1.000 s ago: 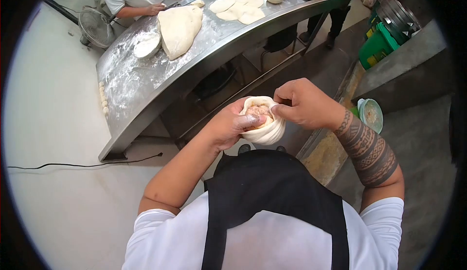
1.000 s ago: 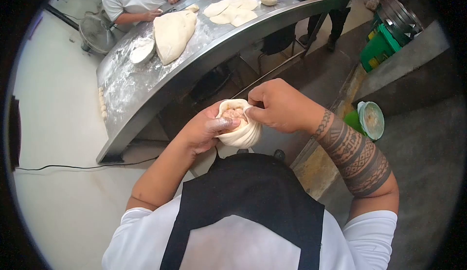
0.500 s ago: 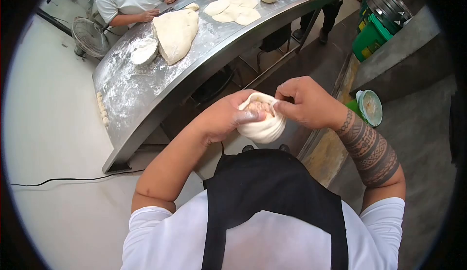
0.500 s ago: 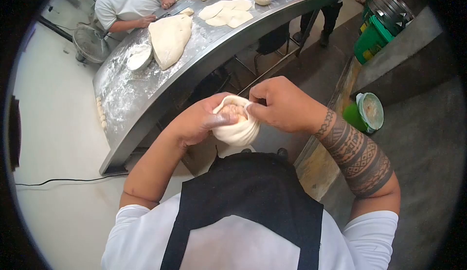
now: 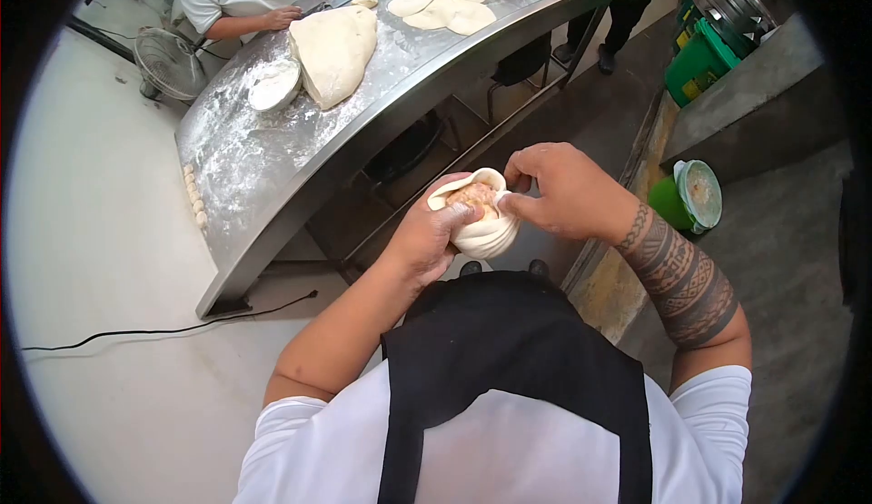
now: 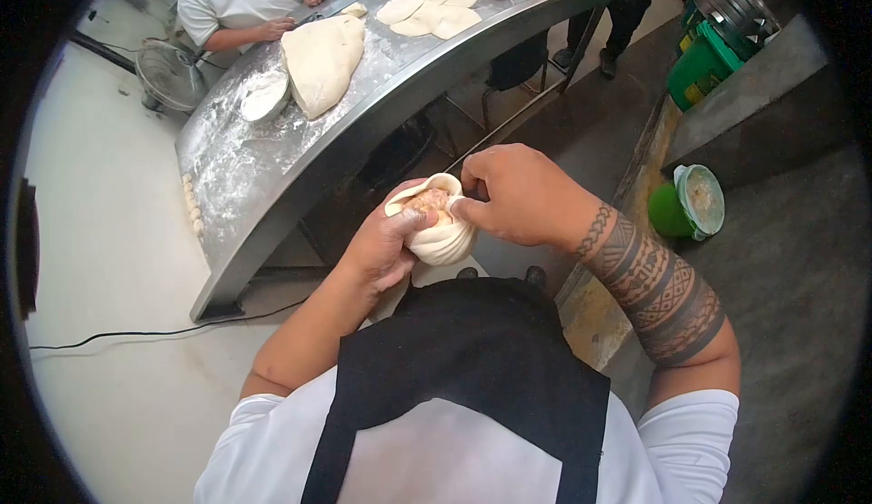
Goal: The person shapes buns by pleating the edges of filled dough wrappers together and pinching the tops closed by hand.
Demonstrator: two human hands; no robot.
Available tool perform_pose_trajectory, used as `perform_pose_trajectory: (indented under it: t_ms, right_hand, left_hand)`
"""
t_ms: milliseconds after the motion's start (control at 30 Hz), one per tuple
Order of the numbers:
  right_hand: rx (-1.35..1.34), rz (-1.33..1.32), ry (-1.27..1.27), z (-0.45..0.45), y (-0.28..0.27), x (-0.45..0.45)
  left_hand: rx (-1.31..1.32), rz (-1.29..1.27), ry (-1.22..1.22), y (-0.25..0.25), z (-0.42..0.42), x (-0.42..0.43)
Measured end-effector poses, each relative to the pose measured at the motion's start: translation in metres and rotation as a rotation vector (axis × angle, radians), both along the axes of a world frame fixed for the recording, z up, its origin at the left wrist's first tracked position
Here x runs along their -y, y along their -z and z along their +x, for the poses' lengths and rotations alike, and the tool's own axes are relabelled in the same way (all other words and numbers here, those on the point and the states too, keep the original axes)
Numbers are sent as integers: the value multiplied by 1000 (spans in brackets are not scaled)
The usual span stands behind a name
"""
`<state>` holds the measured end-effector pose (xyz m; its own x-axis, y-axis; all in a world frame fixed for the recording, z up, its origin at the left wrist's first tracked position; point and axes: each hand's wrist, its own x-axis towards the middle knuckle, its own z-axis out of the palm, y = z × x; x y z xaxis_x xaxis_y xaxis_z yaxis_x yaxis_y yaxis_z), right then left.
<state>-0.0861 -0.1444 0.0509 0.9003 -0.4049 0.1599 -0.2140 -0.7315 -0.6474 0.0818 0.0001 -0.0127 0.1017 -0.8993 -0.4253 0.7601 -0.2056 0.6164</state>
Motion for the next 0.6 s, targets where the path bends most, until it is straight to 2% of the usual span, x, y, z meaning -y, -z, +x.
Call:
perform_pose_trajectory:
  t_ms: [100, 400, 500, 600]
  right_hand:
    - [-62, 121, -47, 1, -4, -3]
    - [-71, 176, 54, -10, -19, -12]
    - [-26, 123, 26, -17, -23, -8]
    - [-179, 220, 7, -21, -33, -9]
  left_hand:
    - [37, -7, 68, -4, 3, -3]
    - [126, 1, 170, -23, 0, -3]
    - [142, 23, 240, -28, -1, -2]
    - [136, 1, 301, -27, -3, 0]
